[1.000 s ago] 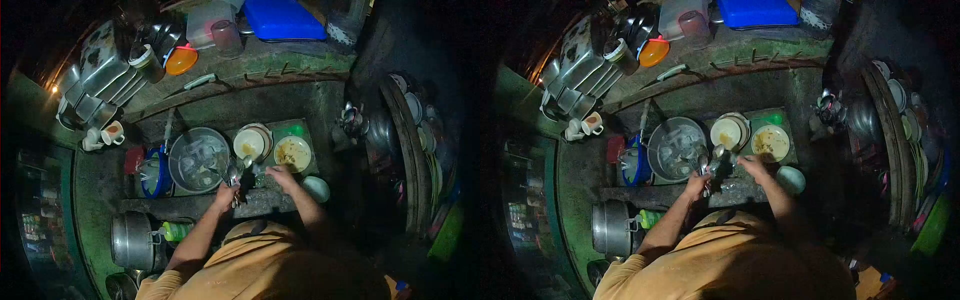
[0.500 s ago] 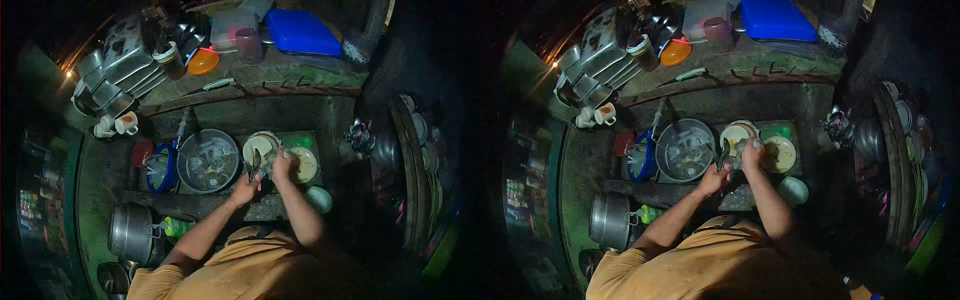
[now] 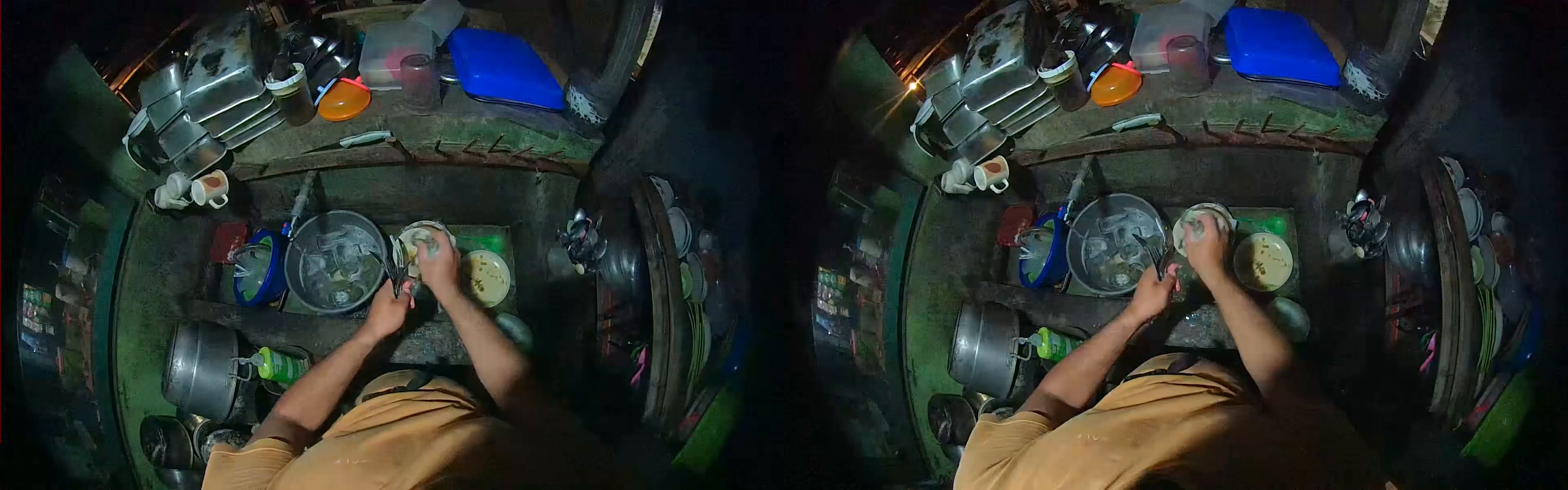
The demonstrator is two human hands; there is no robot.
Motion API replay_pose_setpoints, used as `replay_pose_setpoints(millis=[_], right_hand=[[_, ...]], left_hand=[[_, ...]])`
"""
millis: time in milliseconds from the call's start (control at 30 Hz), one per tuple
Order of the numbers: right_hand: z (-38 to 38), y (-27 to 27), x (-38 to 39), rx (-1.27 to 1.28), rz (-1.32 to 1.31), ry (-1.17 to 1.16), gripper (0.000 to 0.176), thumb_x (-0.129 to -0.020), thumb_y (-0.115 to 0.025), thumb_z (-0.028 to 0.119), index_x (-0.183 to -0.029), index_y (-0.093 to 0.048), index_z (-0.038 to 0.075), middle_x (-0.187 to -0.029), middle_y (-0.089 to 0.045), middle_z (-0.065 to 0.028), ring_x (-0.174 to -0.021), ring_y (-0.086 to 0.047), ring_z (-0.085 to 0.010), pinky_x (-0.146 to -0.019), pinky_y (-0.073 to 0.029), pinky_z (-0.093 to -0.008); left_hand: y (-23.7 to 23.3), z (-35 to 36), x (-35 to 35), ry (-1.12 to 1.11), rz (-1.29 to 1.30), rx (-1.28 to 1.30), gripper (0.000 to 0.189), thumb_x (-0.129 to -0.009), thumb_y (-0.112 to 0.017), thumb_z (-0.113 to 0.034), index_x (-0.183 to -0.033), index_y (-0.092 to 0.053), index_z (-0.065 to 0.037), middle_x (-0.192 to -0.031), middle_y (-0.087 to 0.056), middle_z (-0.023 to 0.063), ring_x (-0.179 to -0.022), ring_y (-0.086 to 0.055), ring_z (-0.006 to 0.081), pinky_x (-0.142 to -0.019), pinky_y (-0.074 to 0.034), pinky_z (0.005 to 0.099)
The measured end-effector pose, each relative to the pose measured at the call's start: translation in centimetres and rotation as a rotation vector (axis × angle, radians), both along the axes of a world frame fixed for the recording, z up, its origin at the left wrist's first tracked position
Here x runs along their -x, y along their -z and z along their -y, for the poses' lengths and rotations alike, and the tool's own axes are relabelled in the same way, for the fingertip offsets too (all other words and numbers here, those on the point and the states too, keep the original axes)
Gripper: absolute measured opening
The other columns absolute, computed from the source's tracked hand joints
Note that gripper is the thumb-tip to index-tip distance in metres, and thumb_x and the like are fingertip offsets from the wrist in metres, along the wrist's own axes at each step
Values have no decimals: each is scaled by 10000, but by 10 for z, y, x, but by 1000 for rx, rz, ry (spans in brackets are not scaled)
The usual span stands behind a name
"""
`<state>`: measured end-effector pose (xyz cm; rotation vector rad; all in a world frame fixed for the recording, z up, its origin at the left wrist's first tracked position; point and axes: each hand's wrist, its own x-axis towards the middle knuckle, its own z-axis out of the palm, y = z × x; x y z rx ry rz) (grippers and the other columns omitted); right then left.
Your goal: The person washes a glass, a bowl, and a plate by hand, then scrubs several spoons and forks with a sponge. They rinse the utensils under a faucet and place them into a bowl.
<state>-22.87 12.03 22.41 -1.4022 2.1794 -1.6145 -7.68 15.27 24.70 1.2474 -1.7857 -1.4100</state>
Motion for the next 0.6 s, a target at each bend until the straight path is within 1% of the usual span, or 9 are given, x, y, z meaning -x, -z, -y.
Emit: replay_pose_setpoints(millis=[100, 167, 200, 233, 367, 400, 467, 533, 600], right_hand=[[4, -8, 12, -50, 258, 14, 240, -784, -680, 210, -919, -607, 26, -852, -649, -169, -810, -625, -338, -773, -490, -423], [-5, -19, 23, 146, 1533, -121, 221, -858, -586, 202, -937, -605, -3, -865, -662, -140, -815, -637, -297, -784, -506, -428], [-6, -7, 34, 237, 1800, -585, 268, -910, -479, 222, -963, -600, -12, -902, -659, -129, -857, -638, -288, -798, -512, -441], [-8, 8, 36, 237, 1794, -588, 268, -910, -479, 222, -963, -600, -12, -902, -659, -129, -857, -638, -288, -798, -512, -441], [-23, 7, 23, 171, 2091, -566, 308, -920, -428, 260, -992, -601, 15, -881, -648, -142, -853, -634, -283, -811, -507, -436], [-23, 13, 26, -26, 1315, -498, 322, -919, -428, 265, -1023, -603, 16, -899, -651, -152, -870, -634, -287, -832, -503, -432], [-1, 59, 48, 386, 1939, -1584, 383, -924, -435, 292, -1149, -559, 7, -979, -641, -173, -953, -624, -284, -895, -488, -423], [-7, 96, 49, 383, 1625, -900, 431, -933, -464, 323, -1215, -482, -3, -1079, -604, -167, -1016, -594, -266, -909, -482, -429], [-6, 75, 31, 248, 1487, -740, 427, -935, -478, 322, -1213, -489, -1, -1093, -603, -157, -1035, -586, -249, -910, -480, -410]], left_hand=[[-12, 3, 3, -14, -60, -19, 147, -884, -484, -50, -1010, -522, 16, -688, -575, 63, -592, -549, 172, -597, -447, 324], [-16, 8, -1, 6, -99, -226, 156, -889, -475, -92, -953, -573, 12, -677, -584, 35, -553, -499, 110, -529, -404, 286], [-17, 10, -2, -26, -199, -372, 98, -845, -499, -43, -912, -562, -7, -655, -557, 15, -492, -450, 85, -469, -364, 264], [-16, 14, -4, -25, -204, -369, 98, -845, -499, -43, -912, -562, -7, -655, -557, 15, -492, -450, 85, -469, -364, 264], [-9, 25, -18, -78, -727, -1076, 104, -822, -542, -15, -897, -507, -78, -581, -414, -19, -443, -359, 68, -416, -300, 229], [-5, 25, -22, 12, -768, -1189, 114, -820, -540, -13, -903, -501, -80, -577, -401, -22, -437, -348, 67, -408, -288, 228], [-1, 20, -31, 111, -796, -1293, 117, -816, -541, -14, -903, -494, -77, -575, -399, -18, -433, -342, 66, -392, -263, 221], [-5, 18, -37, 123, -820, -1259, 121, -806, -543, -3, -890, -492, -76, -570, -396, -17, -432, -342, 65, -392, -260, 219], [0, 18, -35, 59, -769, -1116, 133, -796, -526, 21, -877, -491, -78, -577, -398, -15, -442, -348, 65, -397, -273, 218]])
